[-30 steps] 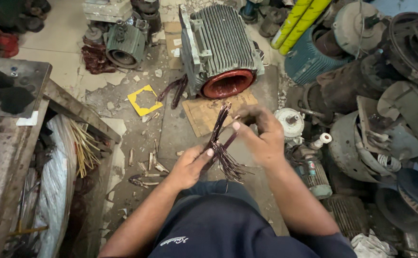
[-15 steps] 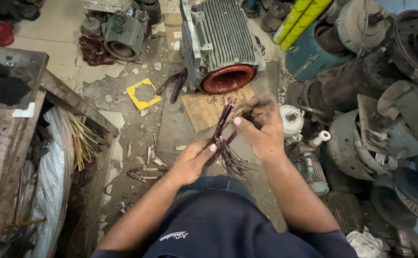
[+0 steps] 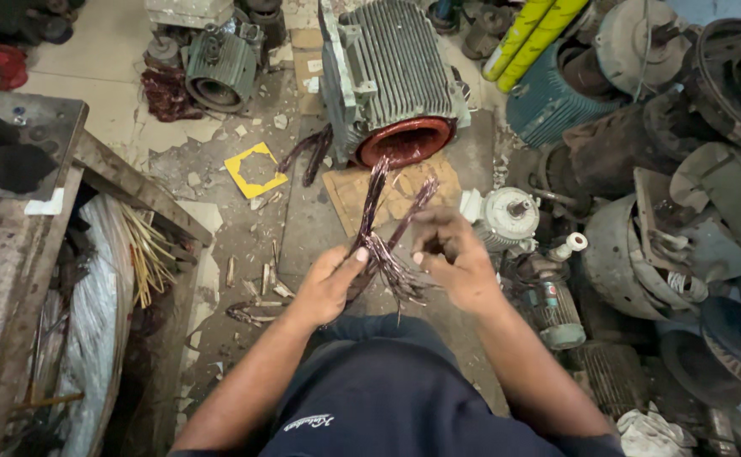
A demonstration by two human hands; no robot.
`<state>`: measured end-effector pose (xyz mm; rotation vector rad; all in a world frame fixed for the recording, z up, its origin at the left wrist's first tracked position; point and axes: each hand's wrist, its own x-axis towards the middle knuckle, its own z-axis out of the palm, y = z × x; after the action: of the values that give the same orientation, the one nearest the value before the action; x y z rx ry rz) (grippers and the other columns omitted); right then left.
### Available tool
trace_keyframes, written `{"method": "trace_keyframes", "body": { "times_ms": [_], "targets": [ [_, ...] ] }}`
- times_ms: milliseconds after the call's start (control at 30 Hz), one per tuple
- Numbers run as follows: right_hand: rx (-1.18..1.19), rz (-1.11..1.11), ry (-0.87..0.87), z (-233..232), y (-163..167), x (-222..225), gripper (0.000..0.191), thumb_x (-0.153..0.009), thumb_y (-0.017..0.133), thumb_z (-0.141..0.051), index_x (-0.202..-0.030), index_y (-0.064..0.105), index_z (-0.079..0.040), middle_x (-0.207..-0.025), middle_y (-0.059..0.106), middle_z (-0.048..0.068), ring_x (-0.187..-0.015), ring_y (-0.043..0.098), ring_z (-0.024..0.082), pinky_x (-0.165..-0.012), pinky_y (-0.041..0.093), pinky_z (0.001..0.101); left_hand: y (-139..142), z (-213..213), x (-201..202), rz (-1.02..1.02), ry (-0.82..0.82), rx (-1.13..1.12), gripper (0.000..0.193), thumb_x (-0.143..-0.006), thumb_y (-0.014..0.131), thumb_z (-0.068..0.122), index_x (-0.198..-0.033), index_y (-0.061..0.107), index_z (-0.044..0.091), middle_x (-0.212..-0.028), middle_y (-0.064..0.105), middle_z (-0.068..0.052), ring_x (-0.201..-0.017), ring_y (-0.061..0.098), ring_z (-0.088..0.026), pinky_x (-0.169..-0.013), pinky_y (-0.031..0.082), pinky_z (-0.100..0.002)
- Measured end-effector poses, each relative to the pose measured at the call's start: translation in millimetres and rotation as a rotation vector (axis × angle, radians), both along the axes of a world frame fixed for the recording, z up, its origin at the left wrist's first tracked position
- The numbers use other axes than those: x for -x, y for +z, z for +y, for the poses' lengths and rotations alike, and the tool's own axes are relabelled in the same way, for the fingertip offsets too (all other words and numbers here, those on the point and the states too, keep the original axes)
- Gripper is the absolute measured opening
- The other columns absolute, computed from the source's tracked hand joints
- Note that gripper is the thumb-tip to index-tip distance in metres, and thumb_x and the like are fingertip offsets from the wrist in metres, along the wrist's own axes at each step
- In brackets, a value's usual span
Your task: The person sits in a workshop and pulls apart bundles of enameled copper wire taken from an electric motor stator, separating individual strands by hand and letting them hang from the bundle. The separated wires accumulate in the person's hands as the motor housing sits on the floor nearby.
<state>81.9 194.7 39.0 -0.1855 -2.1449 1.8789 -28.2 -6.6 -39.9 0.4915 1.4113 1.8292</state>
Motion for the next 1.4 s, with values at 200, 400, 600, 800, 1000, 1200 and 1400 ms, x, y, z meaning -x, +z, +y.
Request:
{"method": "trace_keyframes", "body": {
  "times_ms": [200, 400, 600, 800, 1000, 1200, 1400],
  "targets": [
    [-0.19, -0.052, -0.002, 15.4, 37.9, 9.1, 0.048, -0.085, 0.072, 0.001, -0.131, 0.059, -0.003, -0.091, 0.066, 0.002, -0.088, 0.061, 0.01, -0.08, 0.049, 0.0267, 5.7, 3.2, -4.2, 0.066, -0.042, -0.009, 0.034, -0.104, 0.056, 0.034, -0.101, 0.07, 0.003, -0.073, 0.053, 0.01, -0.065, 0.043, -0.002, -0.054, 0.033, -0.023],
    [-0.714, 0.219, 0.147, -3.6, 59.8, 10.3, 0.015, -0.091, 0.071, -0.004, -0.105, 0.068, -0.003, -0.104, 0.072, 0.012, -0.099, 0.071, 0.029, -0.086, 0.056, 0.0388, 12.5, 3.9, -6.1, 0.164, -0.04, 0.022, 0.034, -0.108, 0.056, 0.033, -0.112, 0.07, 0.002, -0.075, 0.051, 0.004, -0.069, 0.045, -0.011, -0.059, 0.037, -0.032],
    [-0.844, -0.08, 0.075, -17.3, 70.4, -12.1, 0.014, -0.086, 0.069, -0.009, -0.099, 0.07, -0.002, -0.087, 0.068, 0.018, -0.083, 0.068, 0.039, -0.071, 0.053, 0.0444, 29.8, 9.0, -16.5, 0.767, 0.152, 0.339, 0.028, -0.101, 0.058, 0.03, -0.11, 0.067, 0.005, -0.083, 0.069, -0.022, -0.079, 0.063, -0.048, -0.069, 0.046, -0.053],
    [-1.031, 0.029, 0.153, -24.0, 59.3, -26.2, 0.015, -0.085, 0.073, -0.015, -0.094, 0.07, -0.005, -0.086, 0.07, 0.014, -0.08, 0.068, 0.037, -0.07, 0.053, 0.0474, 46.2, 9.1, -13.3, 0.588, 0.22, 0.323, 0.028, -0.102, 0.056, 0.03, -0.109, 0.068, 0.005, -0.081, 0.068, -0.023, -0.08, 0.067, -0.045, -0.069, 0.052, -0.049],
    [-0.752, 0.091, -0.188, 3.1, 66.0, 0.3, 0.021, -0.09, 0.076, -0.012, -0.106, 0.069, -0.001, -0.091, 0.072, 0.009, -0.081, 0.071, 0.023, -0.075, 0.056, 0.0346, 51.1, 6.8, -7.4, 0.586, 0.146, 0.325, 0.029, -0.1, 0.057, 0.029, -0.112, 0.069, 0.005, -0.077, 0.066, -0.023, -0.077, 0.068, -0.044, -0.067, 0.053, -0.047],
    [-0.704, 0.233, -0.216, -11.0, 80.6, 27.1, 0.026, -0.089, 0.075, -0.008, -0.114, 0.068, -0.002, -0.1, 0.071, 0.01, -0.088, 0.072, 0.021, -0.08, 0.056, 0.033, 55.0, 9.7, -10.6, 0.714, 0.183, 0.217, 0.03, -0.103, 0.057, 0.025, -0.119, 0.068, 0.003, -0.091, 0.072, -0.02, -0.087, 0.07, -0.041, -0.076, 0.053, -0.045],
    [-0.987, 0.148, -0.101, -12.3, 88.7, 18.3, 0.016, -0.09, 0.074, -0.013, -0.103, 0.068, -0.006, -0.1, 0.067, 0.011, -0.095, 0.066, 0.03, -0.084, 0.051, 0.0402, 51.6, 5.3, -10.6, 0.625, 0.152, 0.233, 0.032, -0.101, 0.056, 0.029, -0.119, 0.067, 0.004, -0.083, 0.07, -0.019, -0.084, 0.071, -0.04, -0.072, 0.054, -0.044]
  ]
}}
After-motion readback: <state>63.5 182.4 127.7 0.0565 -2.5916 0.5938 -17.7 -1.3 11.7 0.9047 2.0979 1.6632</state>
